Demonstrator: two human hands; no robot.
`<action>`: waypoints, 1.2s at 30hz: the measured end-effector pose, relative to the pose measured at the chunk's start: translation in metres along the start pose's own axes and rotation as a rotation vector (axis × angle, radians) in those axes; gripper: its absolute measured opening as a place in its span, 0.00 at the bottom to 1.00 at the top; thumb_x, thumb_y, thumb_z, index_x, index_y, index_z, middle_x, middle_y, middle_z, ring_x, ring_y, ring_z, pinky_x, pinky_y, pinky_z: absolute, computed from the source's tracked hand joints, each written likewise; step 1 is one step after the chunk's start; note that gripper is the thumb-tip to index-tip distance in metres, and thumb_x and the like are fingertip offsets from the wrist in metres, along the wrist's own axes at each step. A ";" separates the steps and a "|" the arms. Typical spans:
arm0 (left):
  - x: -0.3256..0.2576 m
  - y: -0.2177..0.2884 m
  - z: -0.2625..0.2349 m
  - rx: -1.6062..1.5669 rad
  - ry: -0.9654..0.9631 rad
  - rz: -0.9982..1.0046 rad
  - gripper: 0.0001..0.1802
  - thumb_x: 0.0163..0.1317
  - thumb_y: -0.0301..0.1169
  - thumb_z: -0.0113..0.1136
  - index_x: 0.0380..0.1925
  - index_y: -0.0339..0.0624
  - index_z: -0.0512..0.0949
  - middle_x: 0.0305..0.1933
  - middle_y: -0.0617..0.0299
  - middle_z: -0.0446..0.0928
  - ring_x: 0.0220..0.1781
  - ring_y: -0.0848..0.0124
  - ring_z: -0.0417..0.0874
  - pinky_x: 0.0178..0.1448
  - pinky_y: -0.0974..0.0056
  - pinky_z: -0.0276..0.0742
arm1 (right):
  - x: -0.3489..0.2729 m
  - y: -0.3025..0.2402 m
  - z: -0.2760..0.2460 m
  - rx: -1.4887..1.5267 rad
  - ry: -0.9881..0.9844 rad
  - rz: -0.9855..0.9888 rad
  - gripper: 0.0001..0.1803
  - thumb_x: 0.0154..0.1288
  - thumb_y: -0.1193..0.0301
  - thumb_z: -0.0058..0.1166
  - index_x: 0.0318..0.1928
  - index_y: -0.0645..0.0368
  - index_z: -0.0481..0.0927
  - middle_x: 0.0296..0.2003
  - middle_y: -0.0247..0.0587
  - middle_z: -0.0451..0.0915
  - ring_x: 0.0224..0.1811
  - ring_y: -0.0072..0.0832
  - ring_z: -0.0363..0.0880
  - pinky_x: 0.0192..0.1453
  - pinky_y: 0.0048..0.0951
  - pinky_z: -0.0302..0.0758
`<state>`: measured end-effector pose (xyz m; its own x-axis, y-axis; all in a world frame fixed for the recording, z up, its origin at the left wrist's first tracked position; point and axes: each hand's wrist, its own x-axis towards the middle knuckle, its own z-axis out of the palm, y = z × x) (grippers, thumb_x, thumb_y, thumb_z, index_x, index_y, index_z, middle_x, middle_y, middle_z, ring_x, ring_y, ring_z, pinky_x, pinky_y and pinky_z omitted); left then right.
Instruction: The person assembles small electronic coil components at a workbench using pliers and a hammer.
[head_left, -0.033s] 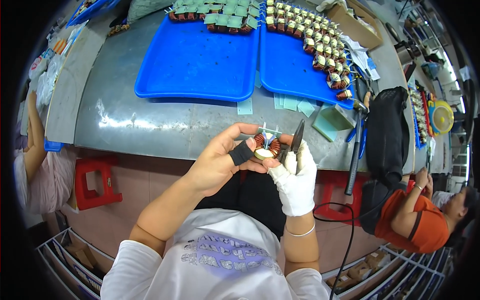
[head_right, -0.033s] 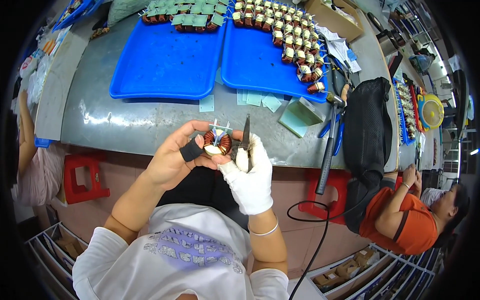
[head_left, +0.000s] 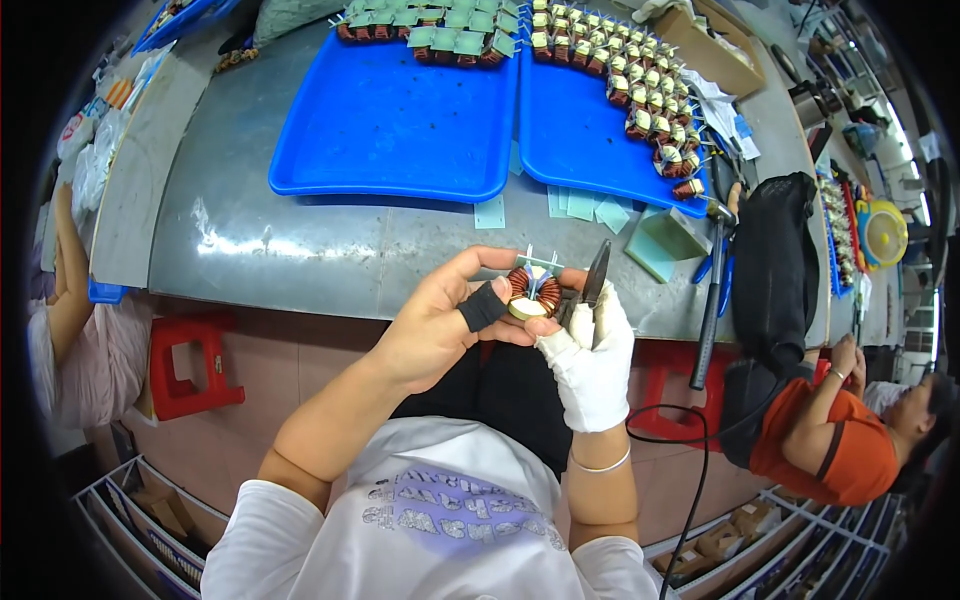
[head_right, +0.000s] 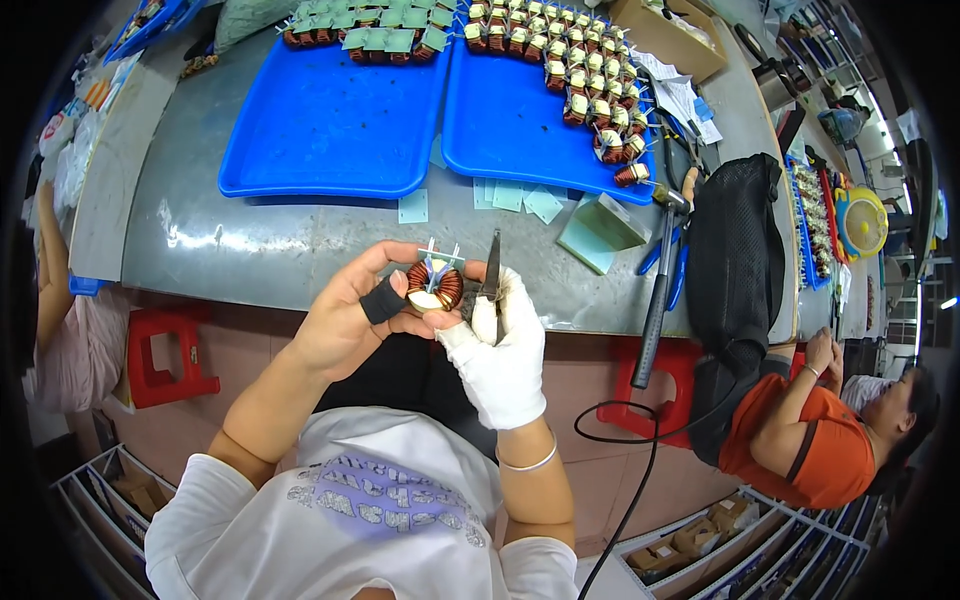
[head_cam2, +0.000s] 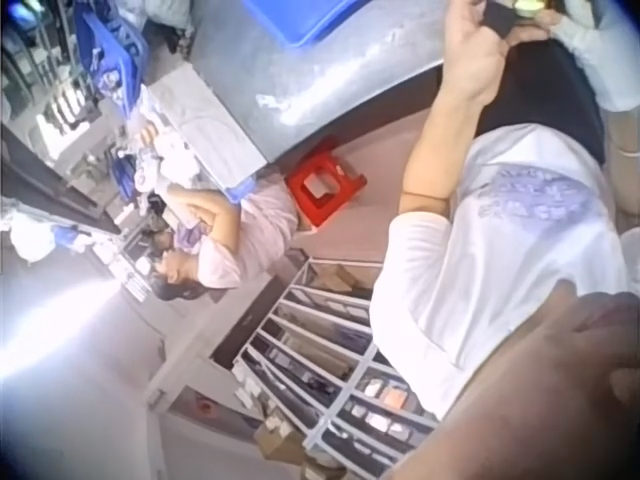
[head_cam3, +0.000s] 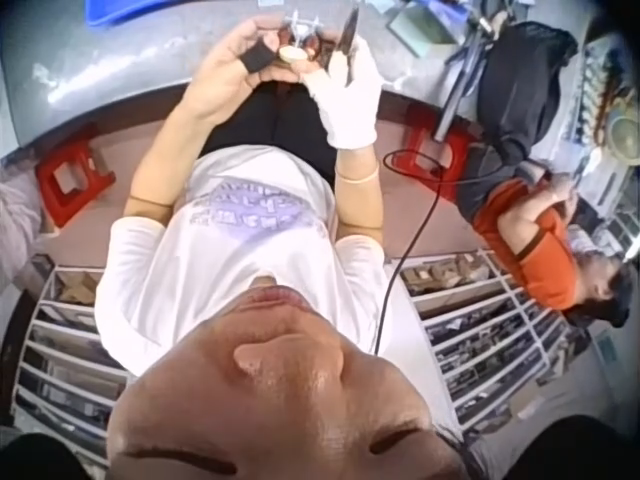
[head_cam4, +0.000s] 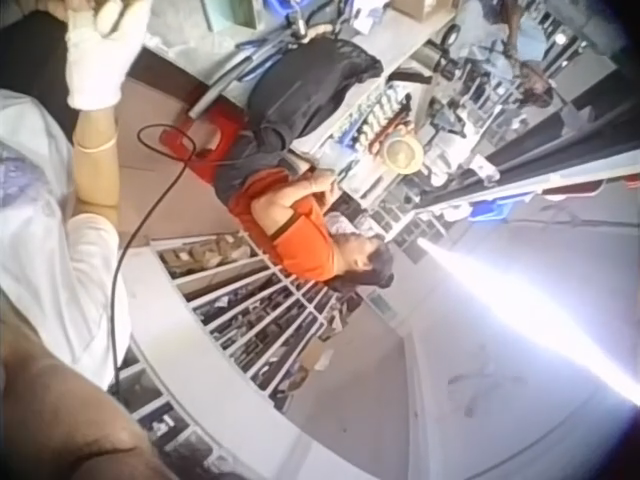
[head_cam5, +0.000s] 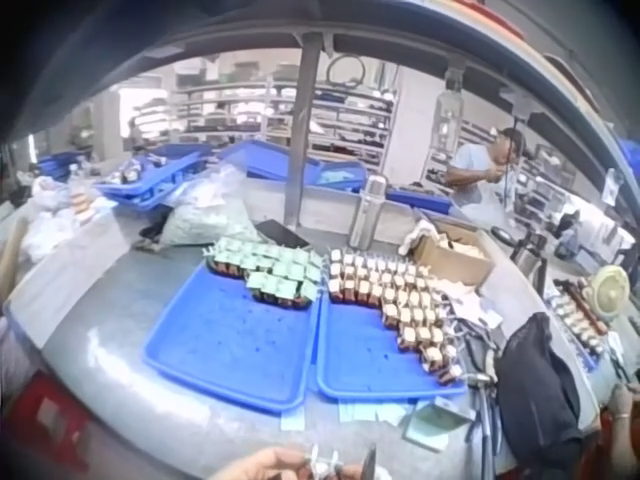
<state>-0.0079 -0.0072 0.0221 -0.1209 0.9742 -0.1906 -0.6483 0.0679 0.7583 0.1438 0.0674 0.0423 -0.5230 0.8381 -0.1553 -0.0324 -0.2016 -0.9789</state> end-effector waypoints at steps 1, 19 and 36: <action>-0.001 -0.001 0.000 0.006 -0.003 0.010 0.23 0.74 0.36 0.51 0.63 0.37 0.65 0.57 0.48 0.76 0.53 0.60 0.83 0.53 0.57 0.83 | -0.001 0.000 0.000 0.008 0.004 -0.004 0.27 0.56 0.77 0.69 0.55 0.64 0.71 0.43 0.37 0.79 0.44 0.20 0.77 0.47 0.21 0.77; 0.009 0.002 0.006 0.197 0.116 0.174 0.32 0.63 0.24 0.64 0.66 0.35 0.62 0.53 0.53 0.76 0.56 0.69 0.77 0.59 0.64 0.77 | 0.007 0.001 -0.007 -0.303 0.156 -0.166 0.25 0.55 0.80 0.67 0.54 0.63 0.76 0.26 0.21 0.66 0.26 0.10 0.60 0.32 0.14 0.65; 0.011 0.004 0.008 0.058 0.057 0.151 0.38 0.66 0.31 0.63 0.70 0.40 0.55 0.56 0.49 0.75 0.57 0.66 0.78 0.62 0.61 0.75 | 0.014 0.006 -0.016 -0.117 0.199 -0.068 0.23 0.58 0.80 0.65 0.54 0.60 0.75 0.26 0.22 0.70 0.26 0.10 0.68 0.29 0.14 0.67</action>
<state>-0.0059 0.0057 0.0275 -0.2572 0.9606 -0.1052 -0.5752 -0.0647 0.8155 0.1498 0.0855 0.0322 -0.3446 0.9334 -0.0998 0.0431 -0.0904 -0.9950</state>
